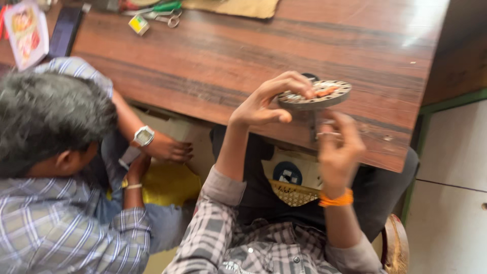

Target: The person sits at a wooden table and places small orange pieces one at a time into the holes of a round perforated metal disc, steadying the disc with one hand while picking and pressing pieces in with the other. The person occasionally repositions the disc and continues filling its holes with the pieces.

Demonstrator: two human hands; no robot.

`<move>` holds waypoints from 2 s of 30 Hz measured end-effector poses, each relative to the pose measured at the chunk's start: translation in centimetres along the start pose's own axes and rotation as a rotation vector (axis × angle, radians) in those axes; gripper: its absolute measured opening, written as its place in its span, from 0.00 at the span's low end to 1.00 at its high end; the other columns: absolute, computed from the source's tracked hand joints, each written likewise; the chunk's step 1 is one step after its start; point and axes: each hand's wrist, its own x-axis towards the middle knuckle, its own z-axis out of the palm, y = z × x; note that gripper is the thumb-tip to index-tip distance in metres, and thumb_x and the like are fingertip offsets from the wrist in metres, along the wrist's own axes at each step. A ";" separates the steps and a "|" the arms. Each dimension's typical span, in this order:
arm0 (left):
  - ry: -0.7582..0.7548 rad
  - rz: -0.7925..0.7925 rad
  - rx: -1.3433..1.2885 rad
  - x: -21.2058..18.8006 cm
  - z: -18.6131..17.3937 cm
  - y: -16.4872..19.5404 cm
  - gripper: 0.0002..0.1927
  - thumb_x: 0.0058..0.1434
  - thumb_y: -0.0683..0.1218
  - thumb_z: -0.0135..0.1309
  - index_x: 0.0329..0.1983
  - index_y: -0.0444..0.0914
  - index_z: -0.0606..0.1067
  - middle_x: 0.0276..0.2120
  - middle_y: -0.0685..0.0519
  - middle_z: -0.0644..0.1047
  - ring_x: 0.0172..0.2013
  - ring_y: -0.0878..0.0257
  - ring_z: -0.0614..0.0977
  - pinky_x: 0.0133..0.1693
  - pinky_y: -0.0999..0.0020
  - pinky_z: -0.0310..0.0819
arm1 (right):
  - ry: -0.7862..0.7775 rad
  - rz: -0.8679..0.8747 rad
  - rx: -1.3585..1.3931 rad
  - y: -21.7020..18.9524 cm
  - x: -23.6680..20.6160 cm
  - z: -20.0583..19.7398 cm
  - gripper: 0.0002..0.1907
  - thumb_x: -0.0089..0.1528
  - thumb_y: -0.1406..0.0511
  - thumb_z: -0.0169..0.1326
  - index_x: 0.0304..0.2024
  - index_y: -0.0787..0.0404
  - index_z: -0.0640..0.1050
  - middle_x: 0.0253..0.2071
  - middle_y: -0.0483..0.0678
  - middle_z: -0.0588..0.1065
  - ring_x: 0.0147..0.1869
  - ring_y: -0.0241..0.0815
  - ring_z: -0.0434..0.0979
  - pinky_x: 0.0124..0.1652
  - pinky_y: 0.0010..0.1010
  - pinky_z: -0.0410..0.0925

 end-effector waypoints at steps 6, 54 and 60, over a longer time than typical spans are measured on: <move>0.184 -0.073 0.432 0.9 3.1 -0.5 0.21 0.59 0.47 0.69 0.54 0.43 0.79 0.52 0.53 0.78 0.54 0.59 0.79 0.56 0.62 0.75 | -0.032 -0.171 -0.171 0.9 1.2 0.8 0.19 0.62 0.70 0.64 0.56 0.66 0.79 0.39 0.43 0.79 0.38 0.30 0.67 0.35 0.25 0.65; 0.350 0.133 0.752 0.0 1.0 -4.3 0.20 0.60 0.45 0.66 0.54 0.47 0.73 0.47 0.60 0.76 0.46 0.59 0.76 0.50 0.62 0.75 | -0.284 -0.492 -0.437 -2.5 9.6 -1.6 0.03 0.67 0.73 0.65 0.41 0.68 0.84 0.27 0.49 0.79 0.25 0.29 0.72 0.26 0.21 0.60; 0.368 0.127 0.773 0.0 0.7 -3.9 0.23 0.59 0.45 0.65 0.56 0.47 0.72 0.49 0.59 0.75 0.49 0.58 0.76 0.52 0.60 0.74 | -0.334 -0.513 -0.509 -4.5 9.6 -0.9 0.05 0.69 0.70 0.66 0.41 0.67 0.83 0.25 0.47 0.75 0.25 0.29 0.68 0.24 0.19 0.57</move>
